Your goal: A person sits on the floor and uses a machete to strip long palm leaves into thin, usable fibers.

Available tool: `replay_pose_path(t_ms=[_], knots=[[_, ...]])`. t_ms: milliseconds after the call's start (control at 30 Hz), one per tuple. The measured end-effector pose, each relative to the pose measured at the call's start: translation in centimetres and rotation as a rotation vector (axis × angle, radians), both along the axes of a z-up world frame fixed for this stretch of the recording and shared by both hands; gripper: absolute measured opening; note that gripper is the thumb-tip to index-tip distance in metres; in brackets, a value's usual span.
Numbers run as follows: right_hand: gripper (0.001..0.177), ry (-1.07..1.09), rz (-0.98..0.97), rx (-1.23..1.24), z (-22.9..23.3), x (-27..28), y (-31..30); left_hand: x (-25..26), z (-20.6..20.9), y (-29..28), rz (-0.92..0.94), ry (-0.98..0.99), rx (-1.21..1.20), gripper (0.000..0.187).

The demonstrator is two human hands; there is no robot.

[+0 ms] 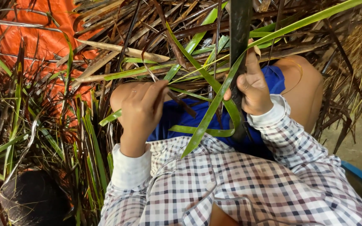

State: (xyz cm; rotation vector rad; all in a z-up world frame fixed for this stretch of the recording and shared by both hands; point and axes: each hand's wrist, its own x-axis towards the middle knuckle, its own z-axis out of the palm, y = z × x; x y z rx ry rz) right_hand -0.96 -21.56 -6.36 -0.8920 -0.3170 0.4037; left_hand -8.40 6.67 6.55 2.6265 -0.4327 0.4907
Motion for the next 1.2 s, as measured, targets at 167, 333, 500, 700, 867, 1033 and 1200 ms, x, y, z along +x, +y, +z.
replay_pose_path(t_ms=[167,333,500,700,867,1033,1200], knots=[[0.075,-0.058,0.037,0.088,0.2,-0.6,1.3,1.3,-0.6,-2.7,-0.024,-0.072,-0.05,0.017],[0.072,-0.115,0.01,0.163,0.0,-1.7,2.9,2.9,-1.3,-5.3,-0.02,-0.179,-0.133,0.011],[0.07,-0.133,0.036,0.22,0.1,-2.5,3.2,3.7,-1.3,-6.9,-0.012,-0.224,-0.205,0.009],[0.071,-0.172,0.085,0.271,1.6,-2.3,4.1,4.0,-2.2,-6.9,-0.045,-0.178,-0.312,0.005],[0.066,-0.191,0.046,0.228,2.5,-2.0,4.0,3.7,-1.4,-6.8,-0.026,-0.126,-0.356,0.01],[0.066,-0.179,0.052,0.251,3.1,-2.1,4.2,3.3,-0.5,-6.0,-0.021,-0.151,-0.279,0.008],[0.067,-0.088,0.019,0.276,0.1,-1.7,3.0,2.4,0.3,-4.4,-0.014,-0.232,-0.091,0.005]])
